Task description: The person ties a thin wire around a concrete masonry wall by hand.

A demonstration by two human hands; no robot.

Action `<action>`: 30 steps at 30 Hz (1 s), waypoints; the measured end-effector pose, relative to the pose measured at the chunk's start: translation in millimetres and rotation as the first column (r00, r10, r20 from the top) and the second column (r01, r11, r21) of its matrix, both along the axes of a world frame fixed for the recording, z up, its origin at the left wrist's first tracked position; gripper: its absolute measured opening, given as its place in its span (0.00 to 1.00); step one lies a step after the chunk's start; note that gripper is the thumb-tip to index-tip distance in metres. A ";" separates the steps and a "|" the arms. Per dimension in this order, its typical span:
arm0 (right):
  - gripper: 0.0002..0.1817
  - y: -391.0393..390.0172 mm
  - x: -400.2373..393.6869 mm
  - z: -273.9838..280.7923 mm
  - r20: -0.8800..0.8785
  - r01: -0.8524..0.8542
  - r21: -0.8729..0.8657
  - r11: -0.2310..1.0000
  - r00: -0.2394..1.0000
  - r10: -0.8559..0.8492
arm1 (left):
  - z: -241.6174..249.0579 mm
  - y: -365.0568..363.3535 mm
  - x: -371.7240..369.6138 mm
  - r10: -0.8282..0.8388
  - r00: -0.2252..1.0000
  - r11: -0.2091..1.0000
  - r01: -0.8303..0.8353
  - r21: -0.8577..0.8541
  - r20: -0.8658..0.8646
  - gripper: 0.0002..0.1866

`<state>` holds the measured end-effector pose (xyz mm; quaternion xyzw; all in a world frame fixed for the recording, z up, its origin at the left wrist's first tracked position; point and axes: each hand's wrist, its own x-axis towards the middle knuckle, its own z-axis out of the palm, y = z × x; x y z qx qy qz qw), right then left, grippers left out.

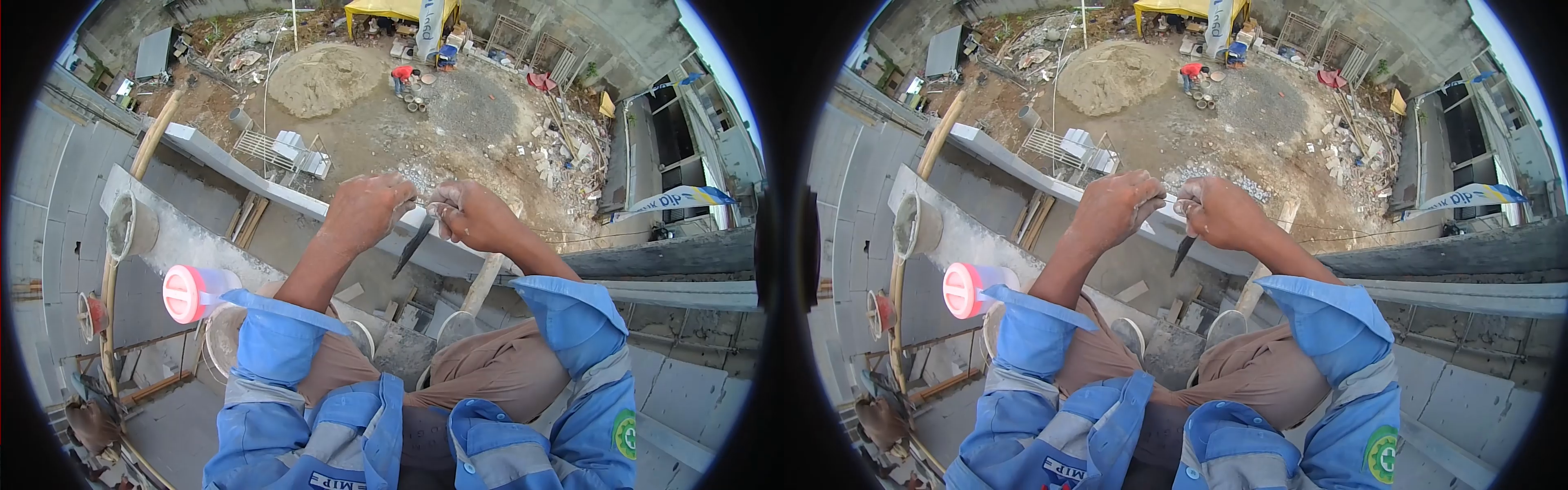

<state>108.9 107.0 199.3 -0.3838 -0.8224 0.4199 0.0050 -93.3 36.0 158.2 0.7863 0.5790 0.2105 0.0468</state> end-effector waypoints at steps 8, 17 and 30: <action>0.10 3.8 12.9 21.7 -0.089 0.132 -0.211 0.969 0.984 -0.153 | -8.5 7.2 -60.0 0.365 0.931 0.901 -0.362 -0.241 -0.033 0.10; 0.10 7.6 19.4 14.5 -0.101 0.069 -0.194 0.979 0.991 -0.090 | -12.9 7.9 -61.3 0.364 0.931 0.898 -0.348 -0.269 0.008 0.10; 0.09 11.9 21.8 14.2 -0.285 0.162 -0.290 0.943 0.926 -0.247 | -5.5 9.2 -72.5 0.406 0.891 0.901 -0.353 -0.253 0.202 0.09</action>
